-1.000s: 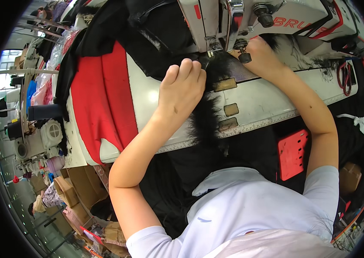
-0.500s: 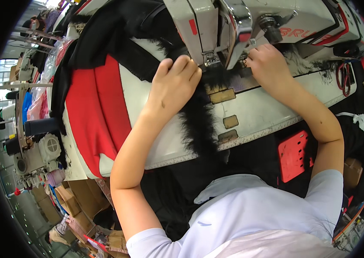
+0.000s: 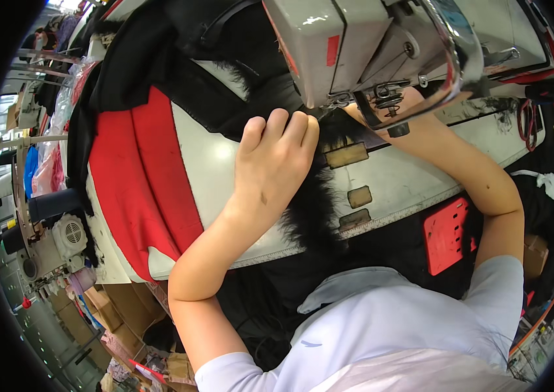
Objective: Sewing fur trim onto a black garment using an industrial sewing machine.
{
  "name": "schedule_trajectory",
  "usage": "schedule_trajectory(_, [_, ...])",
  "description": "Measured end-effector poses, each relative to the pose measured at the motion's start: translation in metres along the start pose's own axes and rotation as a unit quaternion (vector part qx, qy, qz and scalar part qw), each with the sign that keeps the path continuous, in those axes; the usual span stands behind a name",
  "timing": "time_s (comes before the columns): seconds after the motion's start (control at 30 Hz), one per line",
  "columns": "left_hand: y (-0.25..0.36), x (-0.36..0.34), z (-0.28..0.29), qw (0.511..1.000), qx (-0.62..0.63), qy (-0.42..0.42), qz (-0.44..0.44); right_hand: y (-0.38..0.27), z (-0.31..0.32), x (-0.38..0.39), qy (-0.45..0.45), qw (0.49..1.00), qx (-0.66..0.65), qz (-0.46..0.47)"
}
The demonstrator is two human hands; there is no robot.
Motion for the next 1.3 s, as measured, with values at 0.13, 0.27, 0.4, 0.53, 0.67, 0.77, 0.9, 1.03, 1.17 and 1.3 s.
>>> schedule_trajectory(0.13, [-0.005,0.003,-0.001,0.999,0.017,0.023,-0.024,-0.013,0.016,-0.006,0.073,0.992,0.076,0.076])
schedule_trajectory(0.27, [-0.002,0.005,0.001,0.999,0.028,0.007,-0.021,-0.012,0.017,-0.004,0.053,0.988,0.096,0.108])
schedule_trajectory(0.4, [0.002,0.002,-0.002,0.999,-0.001,0.031,-0.026,-0.015,0.020,0.001,0.016,0.976,0.179,0.120])
schedule_trajectory(0.53, [-0.009,-0.005,-0.001,0.998,0.018,0.054,0.000,-0.018,0.033,-0.006,0.069,0.985,0.146,0.066])
schedule_trajectory(0.67, [-0.013,-0.005,-0.001,0.997,0.050,0.057,0.007,-0.011,0.026,-0.004,0.025,0.985,0.166,0.042])
schedule_trajectory(0.77, [-0.011,-0.008,-0.004,0.999,0.046,0.010,0.009,-0.011,0.029,-0.003,0.053,0.979,0.191,0.047])
schedule_trajectory(0.9, [-0.008,-0.004,-0.004,0.999,0.032,-0.002,0.020,-0.011,0.026,-0.003,0.036,0.982,0.180,0.049])
schedule_trajectory(1.03, [-0.005,-0.002,-0.007,0.999,0.034,-0.003,0.008,-0.011,0.028,-0.002,0.047,0.983,0.172,0.046])
schedule_trajectory(1.17, [-0.009,-0.005,-0.004,0.998,0.052,0.025,0.005,-0.010,0.028,-0.004,0.019,0.986,0.163,0.026])
schedule_trajectory(1.3, [-0.006,-0.004,-0.006,0.999,0.051,-0.008,-0.005,-0.011,0.029,-0.003,0.058,0.984,0.163,0.036])
Point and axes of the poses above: each hand's wrist, its own x-axis away from the middle knuckle, its own z-axis out of the back of the hand, y = z × x, the point moved 5 cm from there along -x, towards the middle knuckle, and after that the axes turned 11 degrees about x, right-handed, at the moved point
